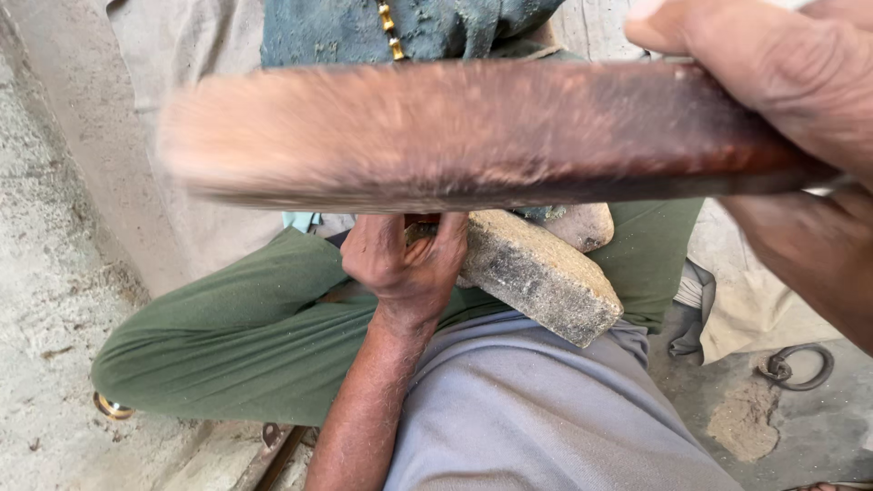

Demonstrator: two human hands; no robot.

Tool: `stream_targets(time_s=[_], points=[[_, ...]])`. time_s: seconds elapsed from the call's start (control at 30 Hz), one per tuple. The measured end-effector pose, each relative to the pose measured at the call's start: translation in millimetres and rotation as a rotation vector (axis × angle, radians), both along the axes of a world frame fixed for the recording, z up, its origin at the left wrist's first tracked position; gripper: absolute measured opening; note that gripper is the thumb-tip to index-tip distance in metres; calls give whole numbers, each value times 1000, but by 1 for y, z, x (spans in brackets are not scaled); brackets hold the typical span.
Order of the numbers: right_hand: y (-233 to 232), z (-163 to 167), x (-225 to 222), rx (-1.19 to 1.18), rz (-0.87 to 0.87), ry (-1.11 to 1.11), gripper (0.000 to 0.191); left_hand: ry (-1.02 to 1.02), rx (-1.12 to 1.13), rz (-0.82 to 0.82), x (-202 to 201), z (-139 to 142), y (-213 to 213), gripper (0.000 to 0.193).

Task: The person sits on the ground with a brass bell resting on a stone block on their lap and engraves decorative patterns into its surface. They hold a punch against the bell with one hand, strike it with a wooden mallet held in the other hand, and reposition the bell and punch between strikes to work different areas of the pattern.

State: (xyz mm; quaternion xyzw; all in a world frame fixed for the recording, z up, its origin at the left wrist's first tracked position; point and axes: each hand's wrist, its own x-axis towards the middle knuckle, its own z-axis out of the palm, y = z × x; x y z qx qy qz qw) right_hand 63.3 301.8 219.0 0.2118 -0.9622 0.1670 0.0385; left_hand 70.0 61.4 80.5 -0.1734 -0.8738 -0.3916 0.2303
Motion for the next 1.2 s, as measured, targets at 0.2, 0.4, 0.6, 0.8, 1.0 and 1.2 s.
stream_targets(time_s=[0.2, 0.4, 0.6, 0.8, 1.0, 1.2], points=[[21, -43, 22, -154, -305, -55, 31, 110, 239, -52, 1, 12, -9, 23], [12, -101, 21, -637, -245, -268, 32, -250, 135, -13, -23, 23, -62, 23], [-44, -120, 16, -757, -234, -586, 56, -458, 183, -179, -34, -8, -79, 32], [-52, -141, -6, -1029, -213, -732, 66, -176, -5, -175, -25, -8, -86, 28], [-35, -144, 0, -894, -363, -675, 45, -557, 637, -191, -33, -2, -83, 22], [-13, -127, 9, -939, -621, -669, 35, -523, 620, -276, -53, 4, -71, 35]])
